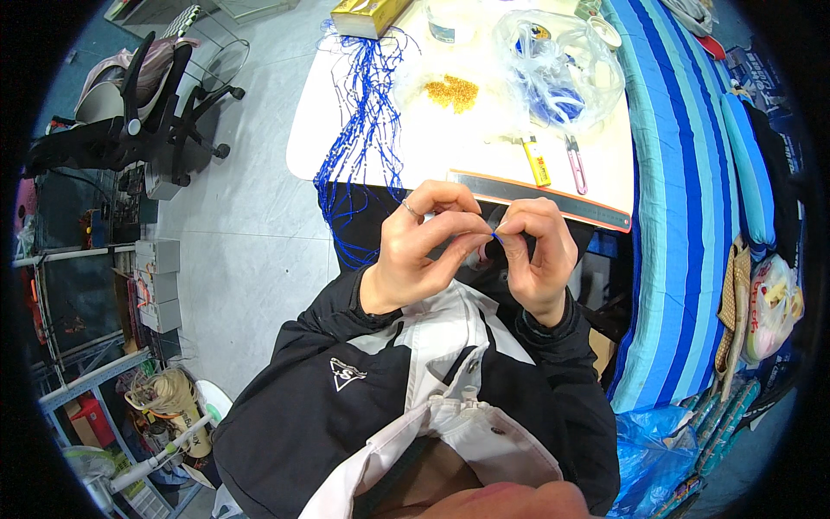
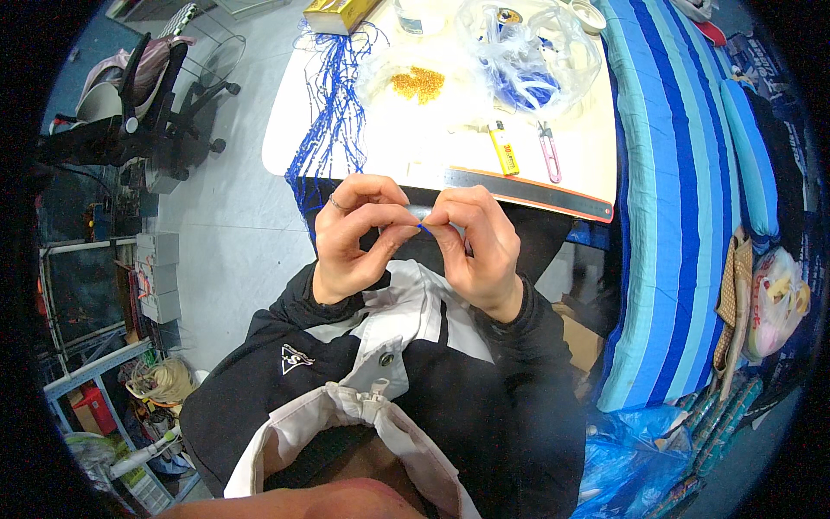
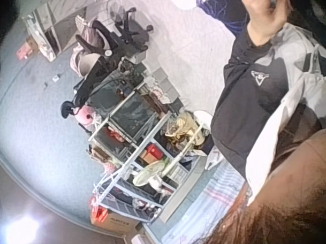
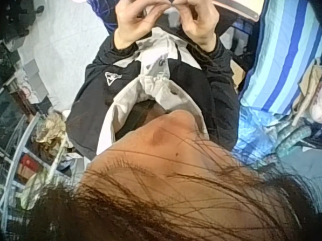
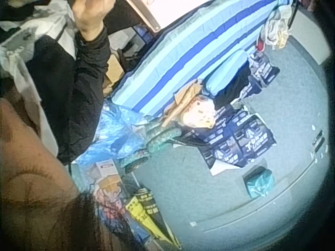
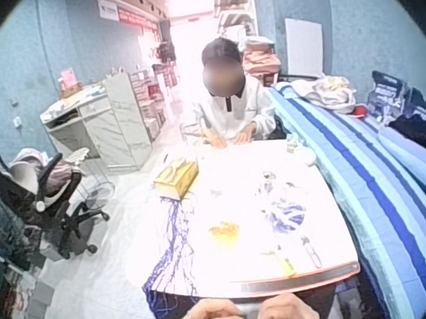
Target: The person assembles fishing rigs by threading small beads onto blue monofilament lines, measuring segments against a ruler, tying knots, and using pliers and a lighter to trim and seal the line ends. The process is repeated for multiple lines on a cluttered workbench.
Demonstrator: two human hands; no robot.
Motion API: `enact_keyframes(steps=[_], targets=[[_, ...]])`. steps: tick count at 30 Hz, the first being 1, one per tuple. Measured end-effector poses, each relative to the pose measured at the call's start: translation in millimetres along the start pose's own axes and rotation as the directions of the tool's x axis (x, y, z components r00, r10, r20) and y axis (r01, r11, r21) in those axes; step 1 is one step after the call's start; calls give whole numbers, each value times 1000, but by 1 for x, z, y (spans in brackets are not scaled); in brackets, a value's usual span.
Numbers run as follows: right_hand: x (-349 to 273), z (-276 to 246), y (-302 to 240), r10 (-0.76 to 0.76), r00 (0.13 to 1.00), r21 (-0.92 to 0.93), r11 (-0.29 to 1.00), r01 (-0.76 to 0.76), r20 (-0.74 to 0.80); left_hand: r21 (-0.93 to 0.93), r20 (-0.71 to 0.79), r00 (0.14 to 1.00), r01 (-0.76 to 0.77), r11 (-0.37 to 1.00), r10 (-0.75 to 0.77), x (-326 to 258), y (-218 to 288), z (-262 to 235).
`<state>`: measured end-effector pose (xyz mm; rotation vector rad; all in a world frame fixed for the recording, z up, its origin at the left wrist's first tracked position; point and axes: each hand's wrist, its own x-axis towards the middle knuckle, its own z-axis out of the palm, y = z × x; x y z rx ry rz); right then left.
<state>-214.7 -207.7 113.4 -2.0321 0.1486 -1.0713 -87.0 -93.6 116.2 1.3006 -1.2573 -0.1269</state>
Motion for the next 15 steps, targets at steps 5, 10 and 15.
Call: enact_keyframes(steps=[5,10,15], targets=[[1,0,-1,-31,999,-61,998,32,5,1,-4,1000,16,1000,-16,-2,1,0],[1,0,-2,-33,999,-51,998,33,-2,-23,-4,1000,14,1000,-14,-1,1,-1],[1,-1,-3,-32,999,-42,999,32,-3,1,-8,1000,15,1000,-15,-1,1,-1]])
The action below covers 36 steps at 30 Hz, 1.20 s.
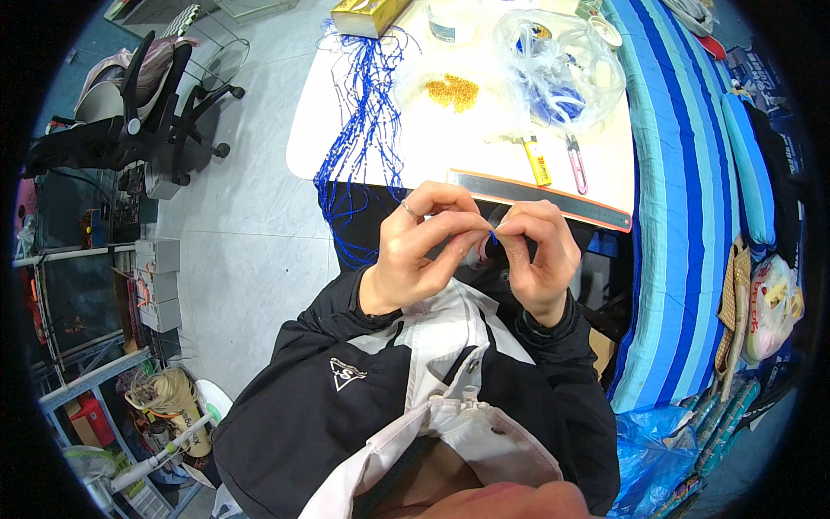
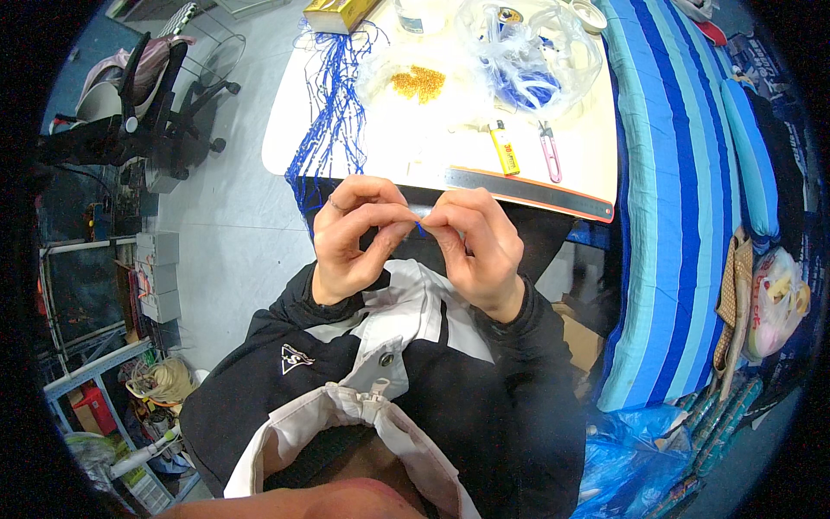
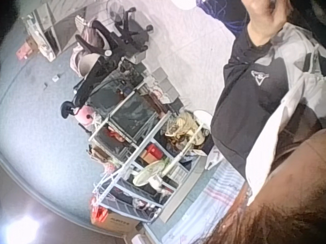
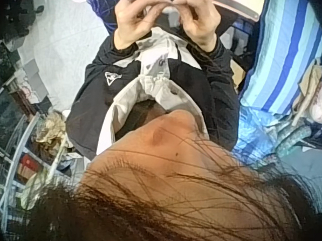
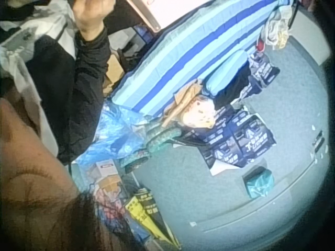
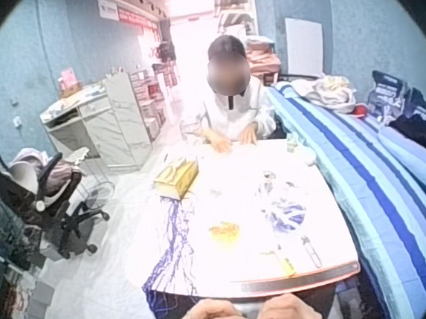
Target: The person assembles fishing rigs by threading small beads onto blue monofilament lines, measuring segments against a ruler, tying knots, and using pliers and a lighter to trim and seal the line ends. The process is repeated for multiple lines on a cluttered workbench.
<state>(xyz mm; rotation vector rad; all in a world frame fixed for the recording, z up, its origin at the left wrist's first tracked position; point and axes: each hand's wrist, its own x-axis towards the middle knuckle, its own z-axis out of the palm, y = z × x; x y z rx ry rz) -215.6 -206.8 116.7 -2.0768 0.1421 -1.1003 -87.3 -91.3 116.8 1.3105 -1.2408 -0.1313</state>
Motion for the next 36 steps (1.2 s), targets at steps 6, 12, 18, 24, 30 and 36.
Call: enact_keyframes(steps=[6,12,18,24,30,36], targets=[[0,-1,0,-8,1000,-24,1000,8,-6,39,-15,1000,8,999,-8,-2,2,1],[0,-1,0,-22,1000,-22,1000,22,-3,67,-2,1000,-3,998,3,-2,1,0],[3,-5,1,-66,997,-60,996,68,40,82,20,1000,-9,997,7,-1,2,-1],[6,-9,5,-118,989,-55,991,124,92,80,57,998,-13,997,8,0,2,-2],[5,-8,8,-151,983,-51,986,157,104,70,85,996,-8,998,2,-1,1,-2],[0,-5,5,-95,994,-59,993,98,62,40,69,998,12,999,-15,-3,1,-1]])
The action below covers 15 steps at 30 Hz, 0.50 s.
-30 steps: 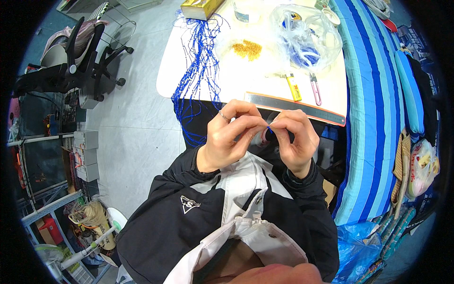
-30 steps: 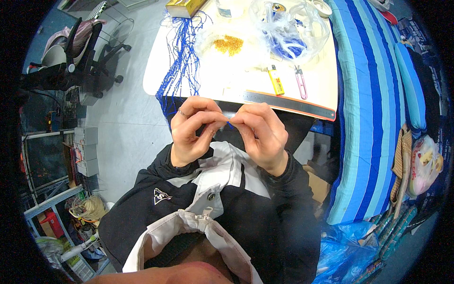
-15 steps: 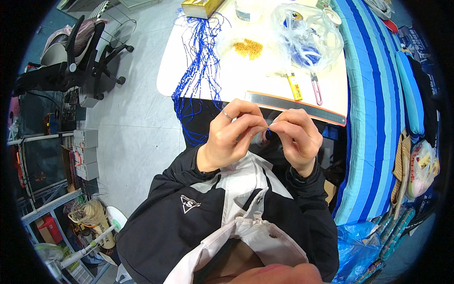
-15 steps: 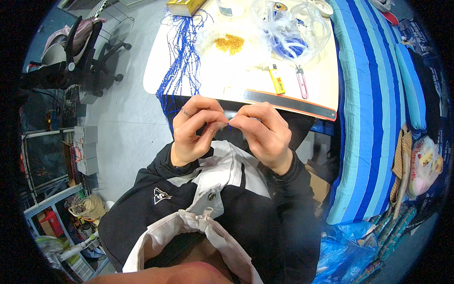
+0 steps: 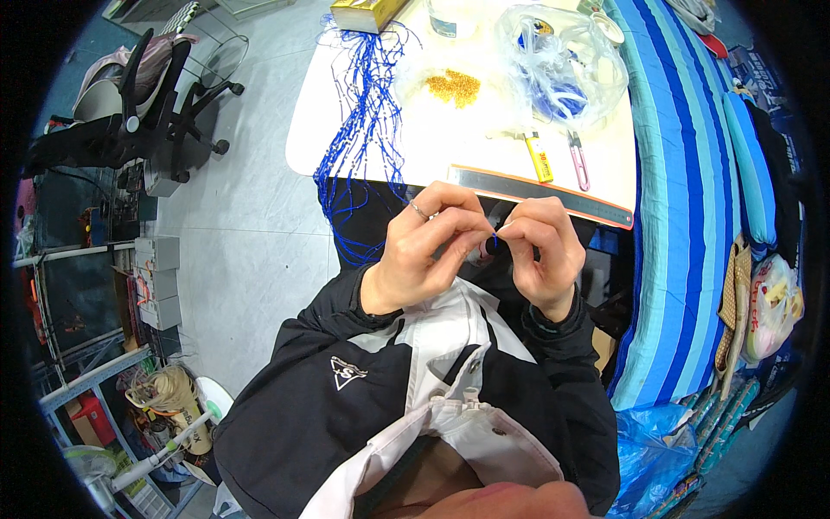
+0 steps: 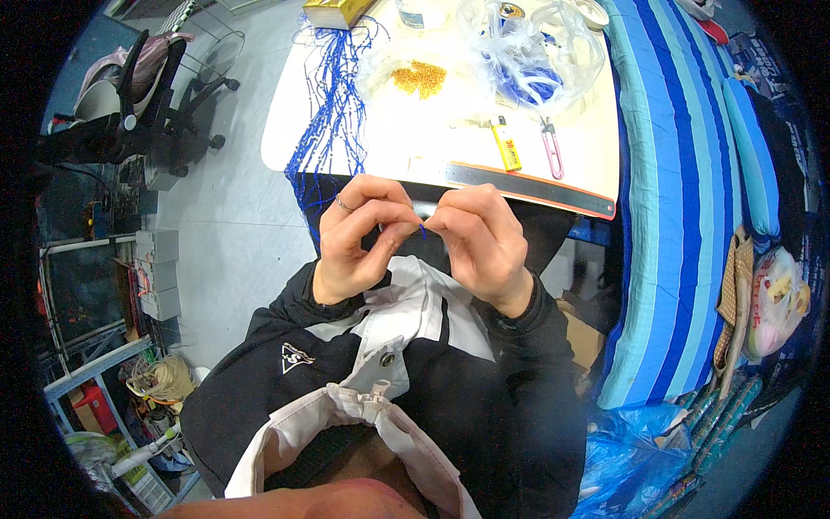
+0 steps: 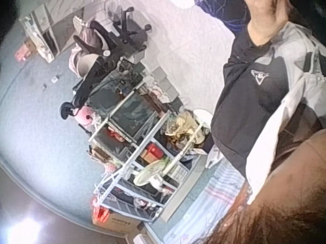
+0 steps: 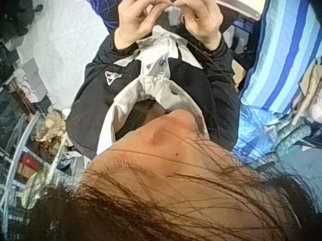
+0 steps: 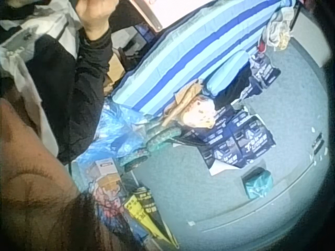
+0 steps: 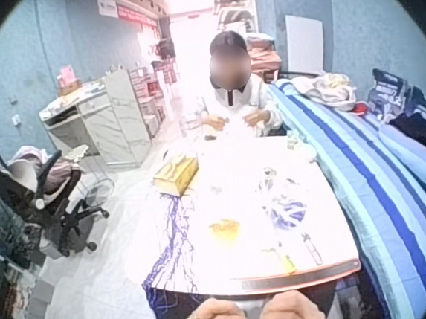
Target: The person assembles fishing rigs by threading small beads onto blue monofilament lines, measuring segments against a ruler, tying knots, and using pliers and a lighter to trim and seal the line ends. The process is repeated for multiple lines on a cluttered workbench.
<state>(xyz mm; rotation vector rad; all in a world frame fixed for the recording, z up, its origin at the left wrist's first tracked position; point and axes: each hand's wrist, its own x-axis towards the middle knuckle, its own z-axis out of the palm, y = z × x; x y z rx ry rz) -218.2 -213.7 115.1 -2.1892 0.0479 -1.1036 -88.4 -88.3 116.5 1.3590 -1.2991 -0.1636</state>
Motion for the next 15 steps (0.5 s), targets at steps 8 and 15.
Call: enact_keyframes(steps=[8,15], targets=[[-2,3,-2,61,997,29,998,-60,-43,-40,-32,997,71,997,-72,0,4,-1],[-2,3,-3,41,999,-6,999,-41,-36,-19,-40,999,-14,1000,13,0,2,0]])
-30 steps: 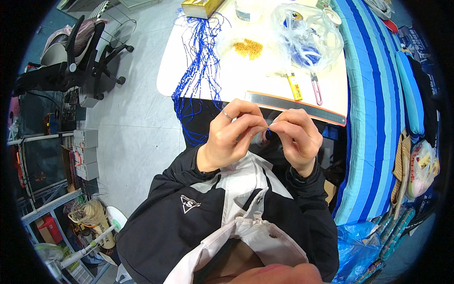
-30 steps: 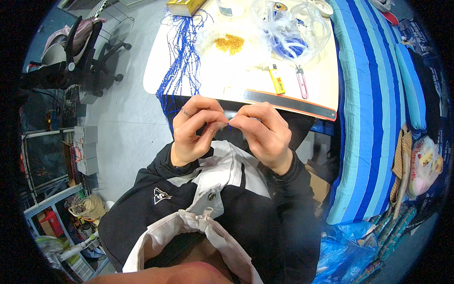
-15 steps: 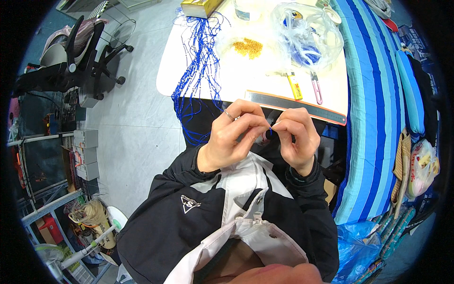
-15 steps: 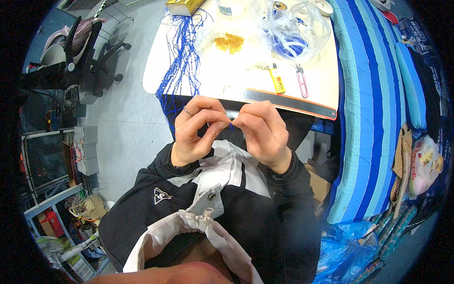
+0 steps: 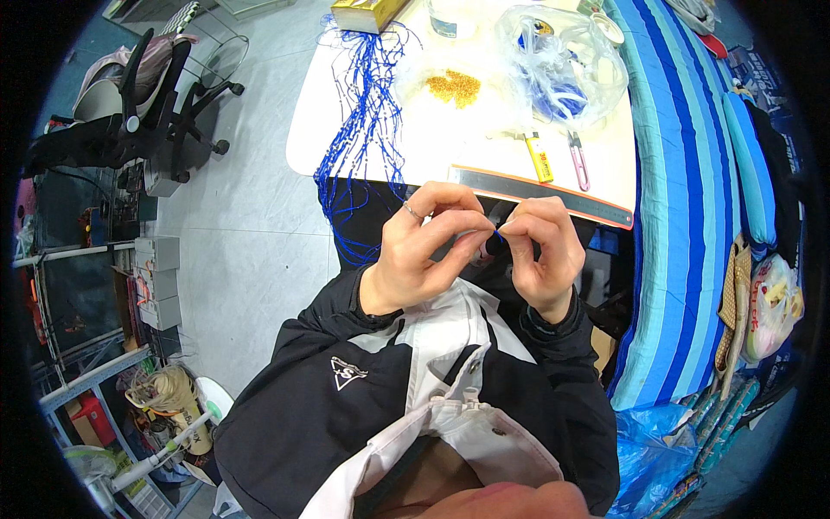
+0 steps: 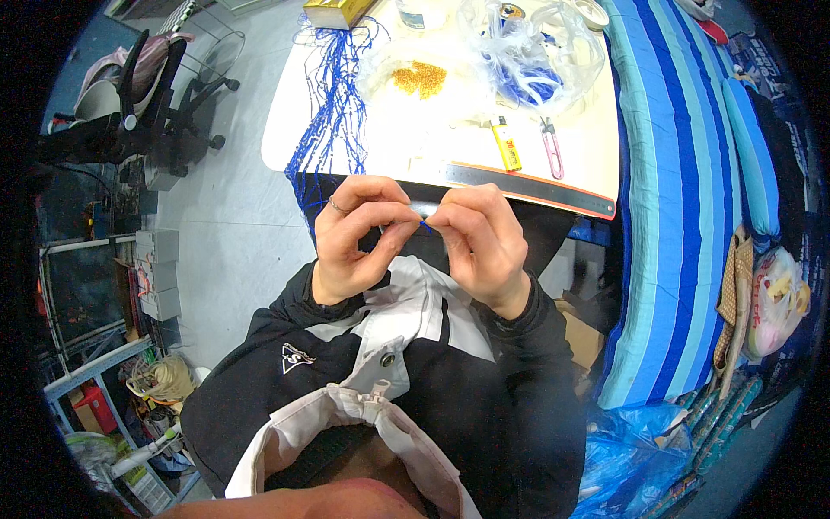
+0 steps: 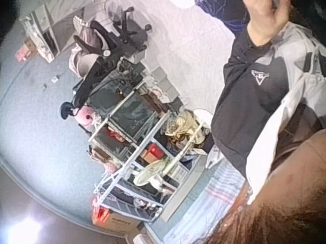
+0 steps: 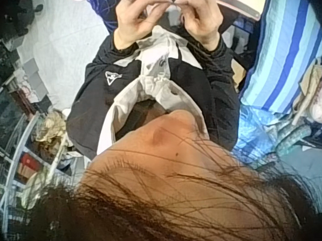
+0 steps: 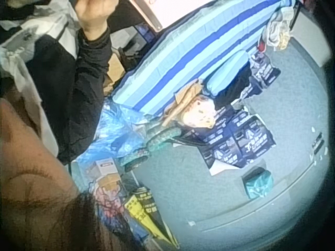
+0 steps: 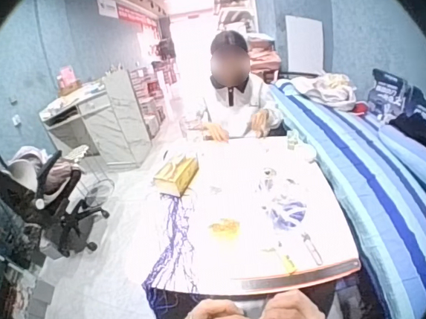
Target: The person assembles fishing rigs by threading small beads onto blue monofilament lines, measuring segments against a ruler, tying knots, and using pliers and a lighter to trim and seal the line ends. The process is repeated for multiple lines on a cluttered workbench.
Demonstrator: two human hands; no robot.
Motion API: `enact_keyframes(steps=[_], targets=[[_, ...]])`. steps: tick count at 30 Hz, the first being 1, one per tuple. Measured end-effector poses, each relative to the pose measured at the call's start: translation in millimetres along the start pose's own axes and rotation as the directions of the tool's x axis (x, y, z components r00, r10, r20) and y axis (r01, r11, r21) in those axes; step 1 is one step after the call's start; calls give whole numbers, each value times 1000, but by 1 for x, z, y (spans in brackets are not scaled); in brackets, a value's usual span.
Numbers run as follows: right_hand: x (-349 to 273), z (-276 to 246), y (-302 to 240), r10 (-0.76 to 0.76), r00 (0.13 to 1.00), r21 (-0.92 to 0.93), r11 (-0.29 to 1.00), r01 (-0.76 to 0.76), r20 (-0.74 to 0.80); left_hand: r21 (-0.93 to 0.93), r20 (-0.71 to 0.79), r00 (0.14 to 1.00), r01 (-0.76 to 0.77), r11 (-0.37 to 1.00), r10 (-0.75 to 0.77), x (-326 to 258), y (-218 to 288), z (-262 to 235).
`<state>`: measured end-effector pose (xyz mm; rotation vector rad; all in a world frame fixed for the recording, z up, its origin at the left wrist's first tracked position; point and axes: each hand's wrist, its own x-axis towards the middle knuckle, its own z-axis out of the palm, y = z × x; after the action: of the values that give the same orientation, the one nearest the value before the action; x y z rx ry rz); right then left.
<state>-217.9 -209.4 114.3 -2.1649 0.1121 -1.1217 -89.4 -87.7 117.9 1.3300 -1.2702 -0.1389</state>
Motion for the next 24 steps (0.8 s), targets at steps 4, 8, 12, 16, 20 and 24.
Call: enact_keyframes(steps=[4,8,12,16,20,24], targets=[[0,0,0,-13,1000,-17,1000,13,1,-8,4,1000,0,1000,0,-1,0,1],[0,0,0,-22,1000,-25,999,22,3,21,16,999,-29,999,29,0,-1,-1],[-1,1,0,-31,1000,-37,999,31,-1,21,26,1000,-16,1000,16,0,-1,-2],[-1,1,0,-35,999,-42,999,35,-2,40,26,999,-21,999,20,0,-1,-2],[0,2,0,-49,999,-47,998,49,-6,38,36,999,-17,999,16,0,-2,-3],[0,2,1,-53,999,-53,997,53,-8,24,25,998,52,998,-52,-1,1,-1]])
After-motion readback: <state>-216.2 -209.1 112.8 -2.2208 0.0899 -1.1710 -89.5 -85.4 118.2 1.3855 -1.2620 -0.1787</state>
